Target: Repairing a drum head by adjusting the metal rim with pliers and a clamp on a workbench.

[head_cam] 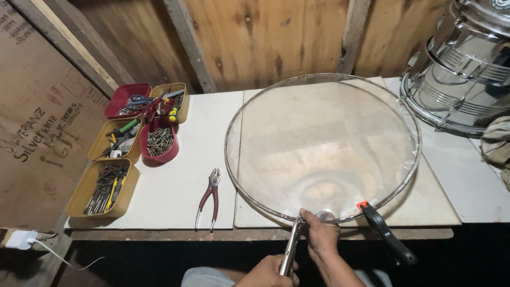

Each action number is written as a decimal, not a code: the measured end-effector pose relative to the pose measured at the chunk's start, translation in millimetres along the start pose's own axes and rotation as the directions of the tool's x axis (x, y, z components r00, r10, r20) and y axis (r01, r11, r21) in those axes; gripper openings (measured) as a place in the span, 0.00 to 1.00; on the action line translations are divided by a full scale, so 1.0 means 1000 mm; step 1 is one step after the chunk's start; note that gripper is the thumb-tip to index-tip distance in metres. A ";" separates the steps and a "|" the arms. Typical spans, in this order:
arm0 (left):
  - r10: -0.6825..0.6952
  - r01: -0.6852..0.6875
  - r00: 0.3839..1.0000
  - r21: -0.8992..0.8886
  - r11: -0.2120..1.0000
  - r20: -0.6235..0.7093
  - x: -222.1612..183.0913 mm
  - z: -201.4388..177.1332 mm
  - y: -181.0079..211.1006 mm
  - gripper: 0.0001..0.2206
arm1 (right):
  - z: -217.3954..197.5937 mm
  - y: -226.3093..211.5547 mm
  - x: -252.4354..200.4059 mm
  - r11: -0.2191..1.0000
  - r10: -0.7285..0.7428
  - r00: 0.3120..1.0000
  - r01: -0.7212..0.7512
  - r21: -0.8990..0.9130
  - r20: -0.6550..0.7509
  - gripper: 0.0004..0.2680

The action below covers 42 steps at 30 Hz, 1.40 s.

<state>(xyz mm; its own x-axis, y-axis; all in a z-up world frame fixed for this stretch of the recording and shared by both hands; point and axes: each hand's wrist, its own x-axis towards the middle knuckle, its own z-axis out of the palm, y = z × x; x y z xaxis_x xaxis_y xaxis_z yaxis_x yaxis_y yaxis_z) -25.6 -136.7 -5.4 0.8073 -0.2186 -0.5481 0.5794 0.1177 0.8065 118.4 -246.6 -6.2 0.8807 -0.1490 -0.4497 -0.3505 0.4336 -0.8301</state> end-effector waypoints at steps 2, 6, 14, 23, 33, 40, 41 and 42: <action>-0.004 0.006 0.999 0.084 0.996 -0.034 -0.005 0.005 0.012 0.17 | 0.002 -0.004 -0.004 1.000 -0.005 1.000 0.005 -0.017 -0.006 0.16; -0.018 0.028 0.997 0.147 0.989 -0.070 -0.014 0.015 0.037 0.12 | 0.005 -0.008 -0.006 0.998 0.064 0.993 -0.066 -0.012 -0.103 0.17; -0.037 0.057 0.988 0.132 0.990 -0.151 -0.008 0.024 0.032 0.11 | 0.001 -0.008 -0.003 1.000 0.013 1.000 -0.013 0.001 -0.027 0.13; 0.031 -0.006 0.980 0.131 0.991 -0.195 -0.001 0.024 0.025 0.10 | 0.003 -0.007 0.000 0.999 0.044 0.998 -0.044 -0.013 -0.039 0.13; -0.009 0.041 0.966 0.121 0.992 -0.257 -0.013 0.035 0.055 0.07 | -0.024 0.007 0.019 0.981 0.195 0.975 -0.194 -0.020 0.109 0.06; -0.086 0.136 0.948 0.146 0.980 -0.306 -0.026 0.038 0.069 0.02 | -0.056 -0.055 -0.026 0.881 0.417 0.873 -0.320 -0.349 0.253 0.17; -0.073 0.118 0.950 0.132 0.984 -0.302 -0.025 0.037 0.066 0.02 | -0.074 -0.042 -0.016 0.865 0.339 0.896 -0.177 -0.470 0.288 0.16; -0.063 0.102 0.953 0.118 0.988 -0.298 -0.024 0.037 0.063 0.03 | -0.093 -0.028 -0.006 0.819 0.265 0.905 -0.029 -0.573 0.334 0.17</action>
<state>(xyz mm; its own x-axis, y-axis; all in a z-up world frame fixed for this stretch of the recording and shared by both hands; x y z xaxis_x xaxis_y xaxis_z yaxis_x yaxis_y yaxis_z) -12.4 -159.6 66.9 0.7659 0.0729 -0.6388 0.6415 -0.0204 0.7669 93.6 -340.5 -11.3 0.8102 0.2765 -0.5169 -0.4951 -0.1492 -0.8559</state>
